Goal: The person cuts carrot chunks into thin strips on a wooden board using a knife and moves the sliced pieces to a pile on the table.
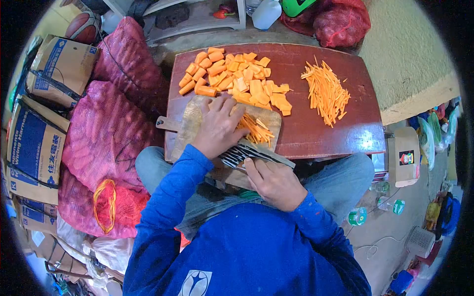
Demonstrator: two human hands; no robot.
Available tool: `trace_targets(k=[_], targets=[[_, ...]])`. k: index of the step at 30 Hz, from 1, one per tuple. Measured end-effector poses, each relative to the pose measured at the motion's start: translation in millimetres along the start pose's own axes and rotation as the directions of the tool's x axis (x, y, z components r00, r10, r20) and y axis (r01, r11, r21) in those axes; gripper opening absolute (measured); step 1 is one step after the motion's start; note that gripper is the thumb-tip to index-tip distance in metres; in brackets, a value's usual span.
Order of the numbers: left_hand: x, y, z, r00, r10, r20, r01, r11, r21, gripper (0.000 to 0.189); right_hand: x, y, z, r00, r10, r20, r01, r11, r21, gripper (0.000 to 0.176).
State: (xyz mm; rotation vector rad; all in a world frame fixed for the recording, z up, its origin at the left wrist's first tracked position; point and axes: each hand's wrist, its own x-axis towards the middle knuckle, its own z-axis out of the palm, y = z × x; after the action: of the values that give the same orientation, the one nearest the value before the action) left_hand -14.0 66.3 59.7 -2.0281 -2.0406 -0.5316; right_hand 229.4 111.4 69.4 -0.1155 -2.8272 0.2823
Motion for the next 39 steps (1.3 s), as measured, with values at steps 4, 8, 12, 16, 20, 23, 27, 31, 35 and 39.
trace_targets(k=[4,8,12,16,20,23,27,31,35,39], targets=[[15,-11,10,0.996,-0.059,-0.061,0.058,0.998,-0.010,0.047,0,-5,-2,1.000,-0.021,-0.015,0.021,0.999,0.028,0.048],[44,-37,38,0.996,-0.085,-0.025,0.085,0.996,-0.002,0.035,-1,-7,1,0.999,-0.042,0.011,0.041,0.997,0.061,0.049],[85,-42,58,0.997,-0.053,0.053,0.049,0.997,0.064,0.032,-2,-7,3,0.999,-0.044,-0.009,0.045,0.995,0.087,0.047],[106,-45,78,0.993,-0.035,0.116,0.016,0.987,0.160,0.036,-6,-4,8,0.999,-0.029,-0.021,0.032,0.993,0.113,0.047],[106,-45,78,0.984,-0.046,0.170,0.029,0.994,0.102,0.034,-9,-1,10,0.999,-0.009,-0.039,0.014,0.992,0.126,0.047],[98,-49,78,0.999,-0.040,0.023,0.041,0.997,-0.072,0.030,-7,1,6,0.999,0.005,-0.039,0.001,0.989,0.150,0.048],[91,-61,65,0.987,-0.160,0.033,0.163,0.949,-0.270,0.024,-9,3,6,0.998,0.004,-0.065,0.006,0.989,0.145,0.045],[61,-74,22,0.969,-0.237,-0.071,0.179,0.871,-0.458,0.020,-13,2,-6,0.994,0.098,-0.052,-0.076,0.944,0.320,0.042],[-3,-100,-16,0.914,-0.373,0.159,0.402,0.782,-0.477,0.027,-17,2,-25,0.959,0.257,0.123,-0.281,0.778,0.563,0.038],[-73,-88,2,0.748,-0.514,0.420,0.653,0.460,-0.601,0.034,-21,4,-22,0.943,0.307,0.129,-0.306,0.647,0.698,0.034]])
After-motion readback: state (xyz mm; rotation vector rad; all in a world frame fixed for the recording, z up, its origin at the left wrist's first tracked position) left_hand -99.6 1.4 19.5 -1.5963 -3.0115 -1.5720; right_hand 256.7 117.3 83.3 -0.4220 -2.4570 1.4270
